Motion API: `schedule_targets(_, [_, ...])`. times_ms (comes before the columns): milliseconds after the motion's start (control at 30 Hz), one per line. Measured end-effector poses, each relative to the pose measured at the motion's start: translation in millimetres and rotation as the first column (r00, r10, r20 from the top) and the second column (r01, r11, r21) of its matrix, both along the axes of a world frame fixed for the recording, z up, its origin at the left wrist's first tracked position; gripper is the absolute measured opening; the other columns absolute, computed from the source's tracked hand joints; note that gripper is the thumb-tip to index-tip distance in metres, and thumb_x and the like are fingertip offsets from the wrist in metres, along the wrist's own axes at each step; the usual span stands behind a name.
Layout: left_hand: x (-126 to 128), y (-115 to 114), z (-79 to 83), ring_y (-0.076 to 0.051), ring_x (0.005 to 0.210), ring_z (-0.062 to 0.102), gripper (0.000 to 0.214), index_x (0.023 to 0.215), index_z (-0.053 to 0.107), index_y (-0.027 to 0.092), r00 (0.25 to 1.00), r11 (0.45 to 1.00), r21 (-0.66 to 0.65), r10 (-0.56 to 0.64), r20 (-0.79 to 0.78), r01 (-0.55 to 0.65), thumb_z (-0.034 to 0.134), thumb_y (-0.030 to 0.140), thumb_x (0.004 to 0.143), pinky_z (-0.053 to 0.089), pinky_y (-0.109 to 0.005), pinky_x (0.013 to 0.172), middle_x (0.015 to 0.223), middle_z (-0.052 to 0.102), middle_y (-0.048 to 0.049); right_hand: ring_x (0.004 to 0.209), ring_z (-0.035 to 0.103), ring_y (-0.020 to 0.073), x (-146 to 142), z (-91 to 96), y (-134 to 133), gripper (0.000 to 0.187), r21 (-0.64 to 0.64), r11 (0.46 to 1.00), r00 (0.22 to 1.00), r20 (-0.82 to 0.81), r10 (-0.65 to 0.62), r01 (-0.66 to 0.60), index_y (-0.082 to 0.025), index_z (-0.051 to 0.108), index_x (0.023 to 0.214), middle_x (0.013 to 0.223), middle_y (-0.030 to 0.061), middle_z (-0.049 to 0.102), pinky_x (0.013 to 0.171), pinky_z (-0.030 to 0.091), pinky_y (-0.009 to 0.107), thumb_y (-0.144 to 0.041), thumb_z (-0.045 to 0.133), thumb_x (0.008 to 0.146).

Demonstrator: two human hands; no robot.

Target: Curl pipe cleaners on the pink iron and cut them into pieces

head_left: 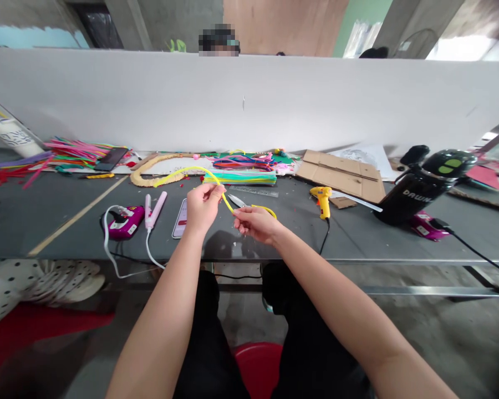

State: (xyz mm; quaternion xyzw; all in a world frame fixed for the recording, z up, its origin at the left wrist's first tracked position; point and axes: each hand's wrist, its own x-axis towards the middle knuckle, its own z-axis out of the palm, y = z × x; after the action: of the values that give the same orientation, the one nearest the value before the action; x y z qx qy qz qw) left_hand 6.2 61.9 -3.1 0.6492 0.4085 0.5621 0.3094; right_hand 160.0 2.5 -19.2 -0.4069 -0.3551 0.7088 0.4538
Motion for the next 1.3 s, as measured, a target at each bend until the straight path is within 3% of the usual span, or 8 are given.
schedule_targets(167, [-1.5,2.1,-1.4,-0.014,0.062,0.058,0.029,0.077,0.072,0.014,0.997,0.997,-0.048,-0.067,0.040,0.069,0.065,0.042,0.082,0.047,-0.024,0.060,0.068,0.066,-0.0045,0.056,0.064,0.0097,7.1,1.5,-3.7,0.010,-0.001,0.998,0.997,-0.049,0.061,-0.061,-0.014,0.054,0.096,0.073,0.0069,0.072,0.054,0.050,0.018,-0.007,0.055,0.089])
schedule_targets(333, [3.4,-1.7,0.4,-0.013,0.062,0.057,0.028,0.076,0.071,0.014,0.996,0.998,-0.028,-0.061,0.066,0.063,0.065,0.041,0.082,0.047,-0.024,0.060,0.070,0.067,-0.0049,0.056,0.064,0.0094,-1.5,-5.8,-0.2,0.014,0.009,0.996,0.994,-0.069,0.087,-0.087,-0.014,0.051,0.100,0.073,0.0080,0.073,0.055,0.050,0.017,-0.007,0.056,0.088])
schedule_targets(467, [4.6,-0.4,0.9,-0.014,0.063,0.059,0.028,0.078,0.071,0.015,0.999,0.999,-0.026,-0.042,0.013,0.042,0.065,0.042,0.083,0.048,-0.024,0.060,0.071,0.069,-0.0056,0.063,0.067,0.0119,-0.1,-3.0,-3.3,0.017,0.028,0.985,0.985,-0.014,0.172,-0.171,-0.015,0.053,0.098,0.078,0.0089,0.074,0.059,0.053,0.020,-0.018,0.065,0.087])
schedule_targets(567, [2.9,1.6,0.0,-0.015,0.065,0.061,0.030,0.079,0.070,0.015,0.997,0.996,-0.058,-0.072,0.001,0.072,0.062,0.044,0.084,0.050,-0.024,0.061,0.075,0.070,-0.0067,0.067,0.068,0.0130,11.5,1.3,-7.9,0.022,0.077,0.964,0.959,0.147,0.241,-0.254,-0.015,0.058,0.095,0.085,0.0091,0.074,0.062,0.055,0.023,-0.030,0.071,0.085])
schedule_targets(733, [-1.1,-2.3,0.6,-0.016,0.071,0.063,0.035,0.080,0.065,0.016,0.981,0.980,-0.109,-0.176,-0.082,0.167,0.056,0.048,0.089,0.049,-0.025,0.064,0.080,0.070,-0.0077,0.069,0.064,0.0122,34.6,3.5,-9.0,0.031,0.225,0.968,0.849,0.528,-0.023,-0.114,-0.015,0.066,0.103,0.093,0.0065,0.071,0.055,0.050,0.021,-0.024,0.077,0.075])
schedule_targets(933, [5.6,-12.3,1.6,-0.015,0.062,0.056,0.034,0.073,0.063,0.018,0.870,0.925,-0.185,-0.376,-0.319,0.332,0.057,0.048,0.088,0.041,-0.025,0.058,0.065,0.063,-0.0020,0.091,0.064,0.0156,43.4,12.7,-4.5,0.036,0.514,0.856,0.842,0.435,-0.319,0.058,-0.018,0.069,0.113,0.113,0.0082,0.070,0.068,0.050,0.023,-0.035,0.069,0.082])
schedule_targets(1133, [15.4,-19.6,-3.2,-0.014,0.058,0.049,0.037,0.076,0.063,0.018,0.756,0.809,-0.320,-0.580,-0.305,0.492,0.054,0.052,0.089,0.037,-0.026,0.055,0.066,0.057,-0.0013,0.068,0.058,0.0120,42.6,9.5,1.3,0.029,0.553,0.828,0.848,0.392,-0.356,0.091,-0.016,0.072,0.088,0.077,0.0020,0.067,0.058,0.042,0.022,-0.044,0.068,0.082])
schedule_targets(1300, [15.5,-21.5,-3.8,-0.015,0.064,0.053,0.032,0.085,0.066,0.018,0.752,0.759,-0.384,-0.626,-0.206,0.526,0.059,0.049,0.087,0.043,-0.028,0.061,0.074,0.062,-0.0034,0.060,0.048,0.0093,51.9,12.5,-1.3,0.031,0.537,0.840,0.892,0.342,-0.294,0.071,-0.016,0.068,0.080,0.069,-0.0008,0.060,0.056,0.039,0.023,-0.047,0.070,0.079])
